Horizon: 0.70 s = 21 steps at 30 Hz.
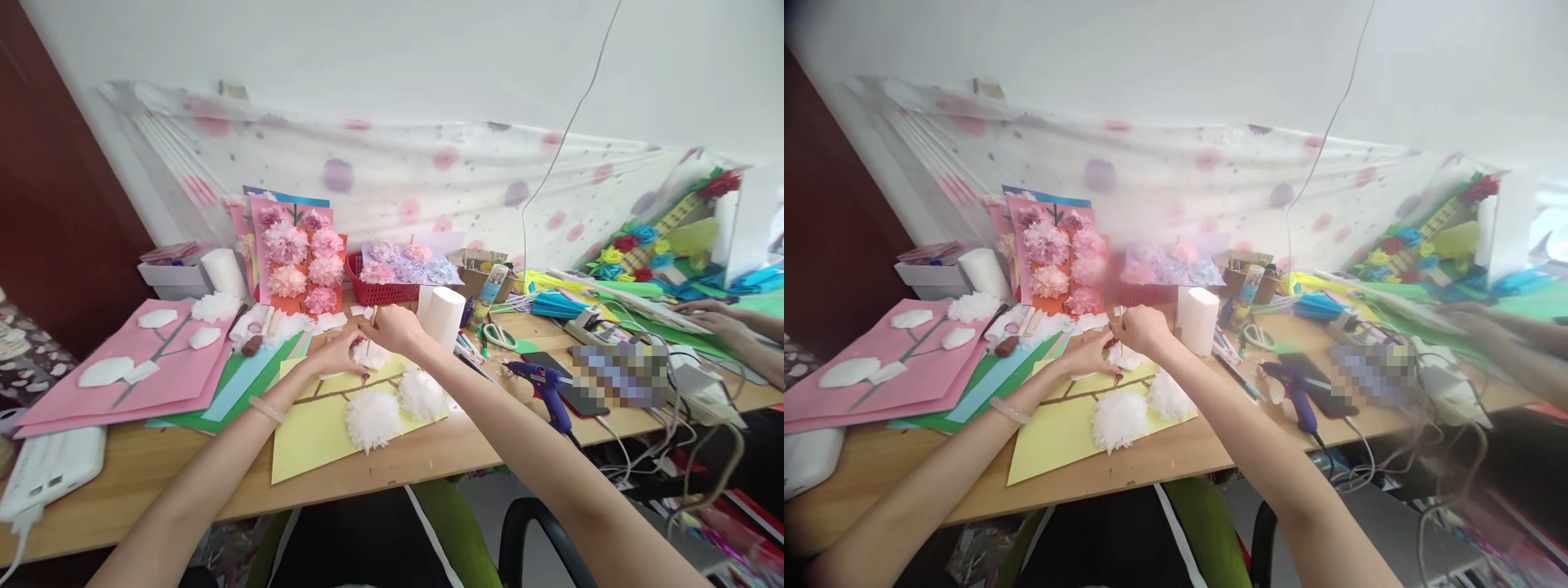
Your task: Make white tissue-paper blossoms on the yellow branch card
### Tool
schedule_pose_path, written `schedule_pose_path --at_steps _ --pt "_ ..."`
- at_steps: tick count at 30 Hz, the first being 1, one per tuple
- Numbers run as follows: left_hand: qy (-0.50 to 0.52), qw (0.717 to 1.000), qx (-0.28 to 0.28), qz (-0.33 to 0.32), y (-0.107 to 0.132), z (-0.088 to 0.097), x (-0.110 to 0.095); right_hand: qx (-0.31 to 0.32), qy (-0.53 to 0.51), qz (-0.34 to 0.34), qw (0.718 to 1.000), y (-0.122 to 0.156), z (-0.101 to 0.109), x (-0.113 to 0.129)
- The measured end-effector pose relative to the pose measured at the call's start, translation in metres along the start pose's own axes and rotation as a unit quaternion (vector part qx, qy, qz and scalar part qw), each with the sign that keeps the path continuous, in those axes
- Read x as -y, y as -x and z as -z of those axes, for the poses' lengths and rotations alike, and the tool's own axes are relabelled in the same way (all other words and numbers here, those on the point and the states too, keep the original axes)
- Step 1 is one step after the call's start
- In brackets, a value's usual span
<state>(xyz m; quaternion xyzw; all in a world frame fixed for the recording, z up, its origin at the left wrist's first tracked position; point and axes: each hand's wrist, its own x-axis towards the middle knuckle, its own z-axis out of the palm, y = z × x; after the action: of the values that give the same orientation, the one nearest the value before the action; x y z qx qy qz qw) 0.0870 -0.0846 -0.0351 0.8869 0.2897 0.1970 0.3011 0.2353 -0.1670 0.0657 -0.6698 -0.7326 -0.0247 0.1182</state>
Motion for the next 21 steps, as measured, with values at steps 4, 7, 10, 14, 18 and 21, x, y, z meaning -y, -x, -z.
schedule_pose_path --at_steps 4,7,10,14,18,21 --pt "-0.037 0.999 0.011 0.025 0.001 0.001 -0.003 -0.009 0.007 0.016 1.000 0.002 0.007 0.000" --pt "-0.035 0.999 0.011 0.016 0.001 0.002 -0.003 -0.011 0.006 0.023 1.000 0.002 0.012 0.000" --pt "-0.027 0.999 0.013 0.015 0.001 0.002 -0.003 -0.013 0.005 0.021 1.000 0.002 0.017 0.000" --pt "-0.028 0.999 0.011 0.031 0.001 0.003 -0.006 -0.011 -0.003 0.017 1.000 0.003 0.026 0.003" --pt "-0.015 0.999 0.021 0.044 0.002 0.004 -0.010 -0.037 -0.015 0.029 0.999 0.011 0.044 -0.003" --pt "-0.015 0.999 0.024 0.046 0.003 0.004 -0.010 -0.059 -0.012 0.020 0.998 0.023 0.055 -0.022"
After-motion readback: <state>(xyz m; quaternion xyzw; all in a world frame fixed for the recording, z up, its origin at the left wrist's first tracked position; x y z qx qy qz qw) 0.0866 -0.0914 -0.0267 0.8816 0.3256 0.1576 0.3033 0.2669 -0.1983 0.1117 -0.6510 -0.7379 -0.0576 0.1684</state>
